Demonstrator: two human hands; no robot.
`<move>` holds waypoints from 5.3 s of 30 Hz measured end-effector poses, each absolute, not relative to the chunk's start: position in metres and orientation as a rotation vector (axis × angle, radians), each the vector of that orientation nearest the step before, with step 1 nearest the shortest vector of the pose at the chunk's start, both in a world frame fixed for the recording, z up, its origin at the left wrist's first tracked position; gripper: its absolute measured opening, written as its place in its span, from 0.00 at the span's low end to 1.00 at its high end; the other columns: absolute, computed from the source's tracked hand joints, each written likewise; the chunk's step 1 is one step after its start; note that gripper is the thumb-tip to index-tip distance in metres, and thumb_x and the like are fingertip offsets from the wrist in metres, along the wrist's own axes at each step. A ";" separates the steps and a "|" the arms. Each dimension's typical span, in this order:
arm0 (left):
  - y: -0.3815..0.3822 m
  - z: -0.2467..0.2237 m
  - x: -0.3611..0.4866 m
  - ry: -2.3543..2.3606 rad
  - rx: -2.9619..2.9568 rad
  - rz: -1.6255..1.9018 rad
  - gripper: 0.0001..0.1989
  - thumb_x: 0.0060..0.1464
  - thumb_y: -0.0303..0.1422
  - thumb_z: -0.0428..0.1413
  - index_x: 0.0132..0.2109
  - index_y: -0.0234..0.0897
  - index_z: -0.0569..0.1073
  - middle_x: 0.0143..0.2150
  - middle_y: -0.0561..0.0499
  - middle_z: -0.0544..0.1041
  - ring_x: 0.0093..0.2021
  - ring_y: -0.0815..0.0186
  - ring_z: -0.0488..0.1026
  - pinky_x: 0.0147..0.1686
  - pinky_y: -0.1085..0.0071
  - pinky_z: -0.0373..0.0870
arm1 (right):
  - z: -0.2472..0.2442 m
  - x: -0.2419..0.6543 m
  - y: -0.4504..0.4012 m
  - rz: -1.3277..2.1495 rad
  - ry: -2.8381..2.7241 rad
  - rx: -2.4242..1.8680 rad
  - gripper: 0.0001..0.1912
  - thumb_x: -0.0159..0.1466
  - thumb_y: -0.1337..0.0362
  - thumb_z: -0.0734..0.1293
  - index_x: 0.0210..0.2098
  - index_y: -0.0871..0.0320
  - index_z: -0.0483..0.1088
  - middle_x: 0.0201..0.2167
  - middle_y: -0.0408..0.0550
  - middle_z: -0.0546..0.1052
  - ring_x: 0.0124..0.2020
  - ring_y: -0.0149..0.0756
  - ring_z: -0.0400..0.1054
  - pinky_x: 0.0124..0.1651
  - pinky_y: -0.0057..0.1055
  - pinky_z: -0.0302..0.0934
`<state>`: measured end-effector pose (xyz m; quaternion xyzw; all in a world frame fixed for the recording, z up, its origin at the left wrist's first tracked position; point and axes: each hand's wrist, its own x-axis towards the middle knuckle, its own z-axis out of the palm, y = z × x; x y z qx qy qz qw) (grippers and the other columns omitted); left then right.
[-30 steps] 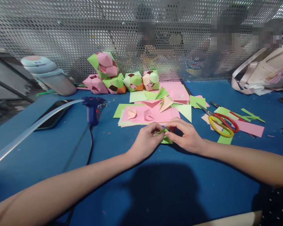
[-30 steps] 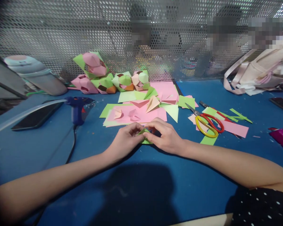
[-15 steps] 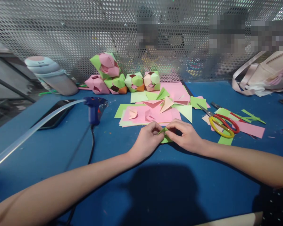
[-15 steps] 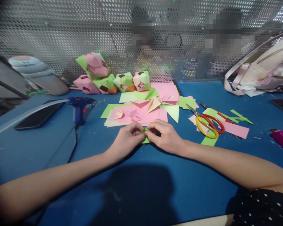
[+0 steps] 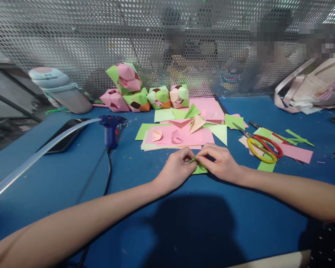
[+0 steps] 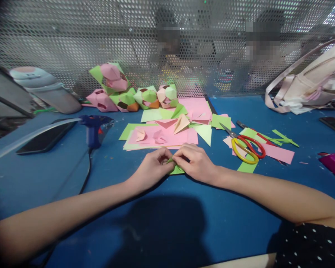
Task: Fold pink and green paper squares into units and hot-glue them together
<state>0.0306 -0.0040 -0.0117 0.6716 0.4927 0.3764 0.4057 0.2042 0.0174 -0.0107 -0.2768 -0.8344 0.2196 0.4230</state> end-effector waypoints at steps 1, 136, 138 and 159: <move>-0.004 -0.012 0.031 1.242 1.711 0.951 0.04 0.46 0.27 0.54 0.27 0.36 0.64 0.23 0.58 0.64 0.25 0.73 0.58 0.25 0.76 0.55 | -0.010 0.204 0.017 0.542 -2.095 -0.686 0.07 0.64 0.69 0.63 0.30 0.59 0.69 0.26 0.44 0.71 0.30 0.32 0.65 0.37 0.31 0.59; 0.004 -0.010 0.022 1.158 1.643 1.052 0.12 0.53 0.33 0.58 0.44 0.34 0.72 0.39 0.47 0.77 0.33 0.69 0.73 0.32 0.74 0.69 | -0.014 0.209 0.027 0.512 -2.035 -0.787 0.07 0.65 0.68 0.63 0.30 0.59 0.70 0.27 0.45 0.72 0.31 0.32 0.65 0.38 0.32 0.60; 0.005 -0.011 0.021 1.181 1.729 1.001 0.10 0.54 0.33 0.57 0.43 0.35 0.73 0.36 0.50 0.77 0.33 0.69 0.71 0.33 0.73 0.68 | -0.014 0.209 0.027 0.528 -2.076 -0.763 0.07 0.65 0.68 0.63 0.31 0.58 0.72 0.28 0.45 0.73 0.32 0.32 0.66 0.39 0.32 0.60; 0.001 -0.012 0.028 1.163 1.458 0.916 0.06 0.47 0.25 0.54 0.33 0.36 0.63 0.23 0.59 0.69 0.23 0.68 0.75 0.23 0.76 0.67 | -0.016 0.207 0.025 0.371 -2.211 -0.769 0.08 0.65 0.65 0.63 0.29 0.58 0.66 0.27 0.43 0.69 0.30 0.31 0.62 0.40 0.32 0.54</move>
